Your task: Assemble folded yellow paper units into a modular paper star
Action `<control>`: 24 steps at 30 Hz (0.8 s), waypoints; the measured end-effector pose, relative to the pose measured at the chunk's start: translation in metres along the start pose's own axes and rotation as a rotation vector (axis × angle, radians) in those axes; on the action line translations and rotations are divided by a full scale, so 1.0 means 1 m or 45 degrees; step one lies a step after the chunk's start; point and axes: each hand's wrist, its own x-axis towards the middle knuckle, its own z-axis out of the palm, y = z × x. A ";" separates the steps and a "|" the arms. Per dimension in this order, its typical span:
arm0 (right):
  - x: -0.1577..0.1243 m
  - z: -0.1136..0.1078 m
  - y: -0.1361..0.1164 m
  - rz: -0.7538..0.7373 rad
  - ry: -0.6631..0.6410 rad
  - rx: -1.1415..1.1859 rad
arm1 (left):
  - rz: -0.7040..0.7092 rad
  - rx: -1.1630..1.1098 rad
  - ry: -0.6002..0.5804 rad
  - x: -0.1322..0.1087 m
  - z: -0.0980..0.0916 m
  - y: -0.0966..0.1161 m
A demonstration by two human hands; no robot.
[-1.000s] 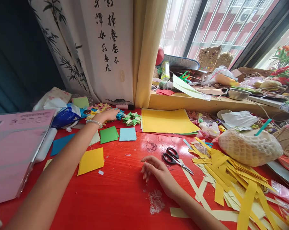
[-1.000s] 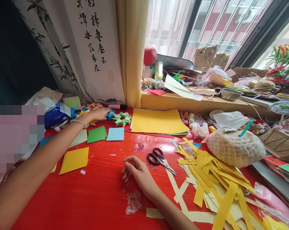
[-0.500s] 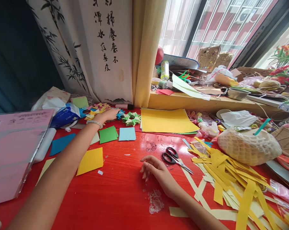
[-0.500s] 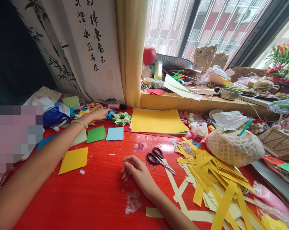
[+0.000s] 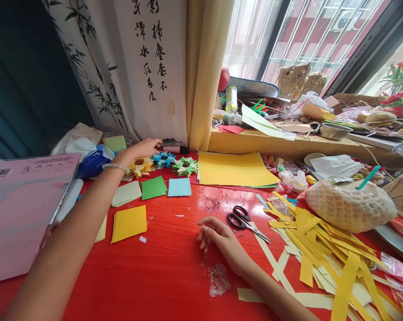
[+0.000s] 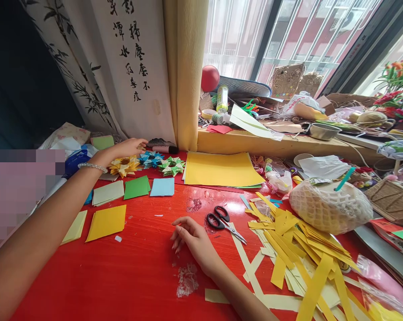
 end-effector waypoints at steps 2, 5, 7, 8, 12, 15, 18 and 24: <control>0.000 0.000 0.000 -0.008 -0.004 0.001 | 0.004 -0.015 0.061 -0.008 -0.010 -0.005; 0.001 -0.001 0.002 -0.028 -0.018 -0.008 | 0.003 -0.011 0.157 -0.020 -0.022 -0.007; 0.001 -0.001 0.003 -0.036 -0.018 -0.018 | 0.029 0.000 0.208 -0.031 -0.025 -0.001; 0.001 -0.001 0.003 -0.037 -0.015 -0.021 | 0.050 0.007 0.223 -0.038 -0.024 0.006; 0.002 0.000 0.004 -0.054 -0.014 -0.023 | 0.198 0.036 0.185 -0.073 0.008 0.052; 0.002 0.000 0.004 -0.074 -0.026 -0.055 | 0.409 0.057 0.044 -0.100 0.049 0.087; 0.001 0.000 0.004 -0.105 -0.036 -0.093 | 0.425 0.077 0.007 -0.112 0.079 0.102; 0.002 -0.001 0.006 -0.087 -0.045 -0.111 | 0.385 0.057 -0.049 -0.103 0.081 0.094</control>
